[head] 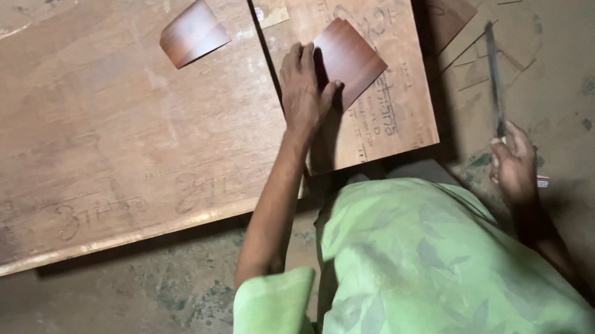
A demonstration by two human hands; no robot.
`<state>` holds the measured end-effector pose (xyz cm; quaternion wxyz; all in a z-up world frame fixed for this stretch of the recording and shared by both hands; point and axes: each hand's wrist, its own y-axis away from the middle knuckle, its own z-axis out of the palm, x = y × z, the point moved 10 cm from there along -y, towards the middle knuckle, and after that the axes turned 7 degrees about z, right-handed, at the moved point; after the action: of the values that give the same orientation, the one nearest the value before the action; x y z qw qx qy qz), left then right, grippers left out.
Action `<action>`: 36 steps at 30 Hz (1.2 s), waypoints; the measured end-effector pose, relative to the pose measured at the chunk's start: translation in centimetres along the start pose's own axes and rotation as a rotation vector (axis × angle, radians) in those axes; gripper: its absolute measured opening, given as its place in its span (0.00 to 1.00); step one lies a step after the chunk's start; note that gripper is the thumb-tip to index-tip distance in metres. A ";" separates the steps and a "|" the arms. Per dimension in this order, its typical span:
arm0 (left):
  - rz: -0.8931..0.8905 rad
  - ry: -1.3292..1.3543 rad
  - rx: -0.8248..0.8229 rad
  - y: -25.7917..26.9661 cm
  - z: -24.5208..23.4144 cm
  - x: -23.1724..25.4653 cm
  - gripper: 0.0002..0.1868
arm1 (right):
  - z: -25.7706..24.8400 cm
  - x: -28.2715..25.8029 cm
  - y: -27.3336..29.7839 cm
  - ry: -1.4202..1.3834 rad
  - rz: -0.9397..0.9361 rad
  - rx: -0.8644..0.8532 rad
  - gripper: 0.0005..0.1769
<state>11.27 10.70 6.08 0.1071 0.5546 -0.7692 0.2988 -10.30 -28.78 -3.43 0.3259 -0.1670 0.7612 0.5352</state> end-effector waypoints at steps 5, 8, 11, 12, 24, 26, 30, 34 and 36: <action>-0.180 -0.099 -0.333 -0.5 3.8 1.4 0.48 | 0.1 -1.7 -0.6 0.057 -0.048 0.014 0.31; -0.216 -0.041 -0.389 1.5 6.3 3.2 0.43 | -0.2 -1.7 -0.1 -0.050 -0.105 0.000 0.31; -0.273 0.037 -0.380 2.5 8.4 2.3 0.30 | -0.5 -1.7 0.4 -0.060 -0.049 0.002 0.32; -0.299 0.054 -0.365 2.9 8.5 1.3 0.24 | -0.4 -2.2 0.8 -0.060 -0.056 -0.009 0.32; 0.338 0.097 -0.510 0.7 9.6 8.0 0.45 | 2.4 -7.6 3.9 -0.050 -0.120 -0.134 0.31; 0.296 0.056 -0.523 0.6 10.3 9.1 0.46 | 3.4 -7.7 3.9 -0.075 -0.146 -0.181 0.29; 0.244 0.024 -0.521 1.4 11.4 9.8 0.45 | 4.2 -6.8 4.0 -0.002 -0.089 -0.184 0.29; 0.251 0.013 -0.524 1.7 12.2 10.0 0.45 | 5.4 -7.9 3.9 0.178 -0.058 -0.181 0.29; 0.276 0.032 -0.533 2.0 12.5 10.2 0.46 | 6.2 -8.3 3.9 0.226 -0.011 -0.188 0.29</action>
<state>7.81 -4.15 0.46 0.2192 0.3924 -0.8869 0.1067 -4.62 -22.42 3.60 0.2238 -0.2602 0.7386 0.5802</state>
